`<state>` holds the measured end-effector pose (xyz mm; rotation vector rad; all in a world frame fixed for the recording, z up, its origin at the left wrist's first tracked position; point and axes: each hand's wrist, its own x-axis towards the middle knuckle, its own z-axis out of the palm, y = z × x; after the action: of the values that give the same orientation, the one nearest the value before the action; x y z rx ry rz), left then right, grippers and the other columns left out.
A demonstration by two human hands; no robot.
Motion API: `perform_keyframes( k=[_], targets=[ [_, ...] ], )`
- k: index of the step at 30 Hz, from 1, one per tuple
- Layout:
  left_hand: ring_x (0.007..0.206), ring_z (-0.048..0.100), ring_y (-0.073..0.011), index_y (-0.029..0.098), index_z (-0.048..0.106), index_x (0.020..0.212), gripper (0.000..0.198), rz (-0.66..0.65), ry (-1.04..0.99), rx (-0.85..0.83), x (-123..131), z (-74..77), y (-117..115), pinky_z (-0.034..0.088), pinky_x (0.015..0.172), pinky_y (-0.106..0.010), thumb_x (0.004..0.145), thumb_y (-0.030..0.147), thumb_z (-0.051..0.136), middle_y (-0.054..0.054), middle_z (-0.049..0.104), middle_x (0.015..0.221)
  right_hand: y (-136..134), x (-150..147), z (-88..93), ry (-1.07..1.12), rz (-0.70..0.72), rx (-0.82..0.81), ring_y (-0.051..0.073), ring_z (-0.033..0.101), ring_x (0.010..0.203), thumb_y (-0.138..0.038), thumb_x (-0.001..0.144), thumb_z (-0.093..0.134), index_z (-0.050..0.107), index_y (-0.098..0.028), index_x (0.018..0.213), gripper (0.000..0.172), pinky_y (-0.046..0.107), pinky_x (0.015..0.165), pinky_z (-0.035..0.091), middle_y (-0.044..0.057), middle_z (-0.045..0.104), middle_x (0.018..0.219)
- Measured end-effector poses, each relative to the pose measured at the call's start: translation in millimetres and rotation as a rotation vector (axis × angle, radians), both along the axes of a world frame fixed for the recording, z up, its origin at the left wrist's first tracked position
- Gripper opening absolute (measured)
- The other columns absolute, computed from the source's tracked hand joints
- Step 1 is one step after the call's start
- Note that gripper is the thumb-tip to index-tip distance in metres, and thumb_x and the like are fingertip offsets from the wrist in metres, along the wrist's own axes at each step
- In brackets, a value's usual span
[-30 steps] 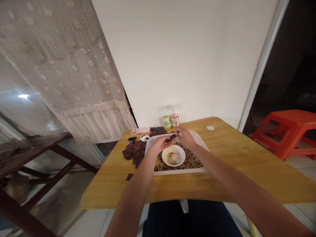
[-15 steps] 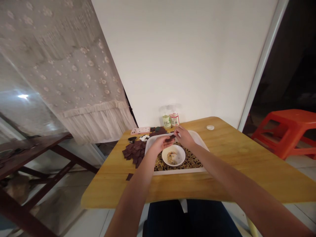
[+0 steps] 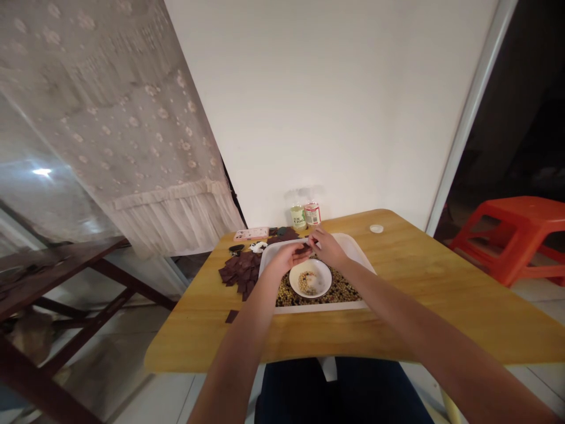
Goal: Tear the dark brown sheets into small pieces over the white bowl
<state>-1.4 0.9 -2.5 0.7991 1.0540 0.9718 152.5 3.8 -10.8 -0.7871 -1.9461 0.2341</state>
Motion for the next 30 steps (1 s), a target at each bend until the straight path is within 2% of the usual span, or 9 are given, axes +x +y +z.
perform_keyframes(
  k=[7, 13, 19, 26, 30],
  targets=[
    [0.073, 0.067, -0.0168, 0.01, 0.061, 0.076, 0.007, -0.006, -0.003, -0.004, -0.4, 0.5, -0.9, 0.05, 0.081, -0.031, 0.075, 0.009, 0.054, -0.009, 0.068, 0.075, -0.9, 1.0, 1.2, 0.038, -0.066, -0.01, 0.014, 0.042, 0.067, -0.009, 0.076, 0.04, 0.039, -0.019, 0.064, 0.016, 0.025, 0.062, 0.035, 0.001, 0.042, 0.071],
    [0.08, 0.066, -0.0174, 0.012, 0.061, 0.073, 0.009, 0.015, -0.009, 0.001, 0.6, 0.9, -0.8, 0.05, 0.082, -0.03, 0.075, 0.007, 0.053, -0.008, 0.068, 0.076, -3.1, -2.9, -1.1, -0.032, 0.008, -0.011, 0.013, 0.043, 0.068, -0.008, 0.075, 0.041, 0.041, -0.019, 0.065, 0.015, 0.024, 0.062, 0.035, 0.001, 0.043, 0.073],
    [0.073, 0.067, -0.0165, 0.01, 0.06, 0.075, 0.009, -0.006, -0.007, 0.0, -0.8, 0.0, -0.4, 0.051, 0.08, -0.03, 0.076, 0.008, 0.051, -0.01, 0.068, 0.074, 0.0, 1.7, -0.5, 0.013, -0.066, -0.028, 0.014, 0.043, 0.067, -0.006, 0.073, 0.04, 0.04, -0.019, 0.065, 0.016, 0.025, 0.062, 0.034, 0.001, 0.043, 0.072],
    [0.076, 0.067, -0.0168, 0.01, 0.06, 0.075, 0.005, 0.004, -0.017, 0.012, -0.7, -2.4, 1.3, 0.051, 0.08, -0.029, 0.074, 0.008, 0.055, -0.009, 0.068, 0.078, -3.1, -2.6, -1.5, -0.026, 0.001, -0.021, 0.014, 0.044, 0.067, -0.008, 0.074, 0.041, 0.043, -0.019, 0.066, 0.014, 0.025, 0.062, 0.036, 0.001, 0.044, 0.073],
    [0.077, 0.067, -0.0173, 0.01, 0.06, 0.078, 0.007, -0.008, -0.012, 0.015, -1.5, -3.2, 1.9, 0.05, 0.081, -0.029, 0.075, 0.01, 0.054, -0.01, 0.068, 0.078, -1.3, 1.5, -0.7, 0.01, -0.047, -0.025, 0.015, 0.044, 0.068, -0.006, 0.072, 0.04, 0.041, -0.019, 0.065, 0.015, 0.025, 0.062, 0.036, 0.002, 0.044, 0.073]
  ],
)
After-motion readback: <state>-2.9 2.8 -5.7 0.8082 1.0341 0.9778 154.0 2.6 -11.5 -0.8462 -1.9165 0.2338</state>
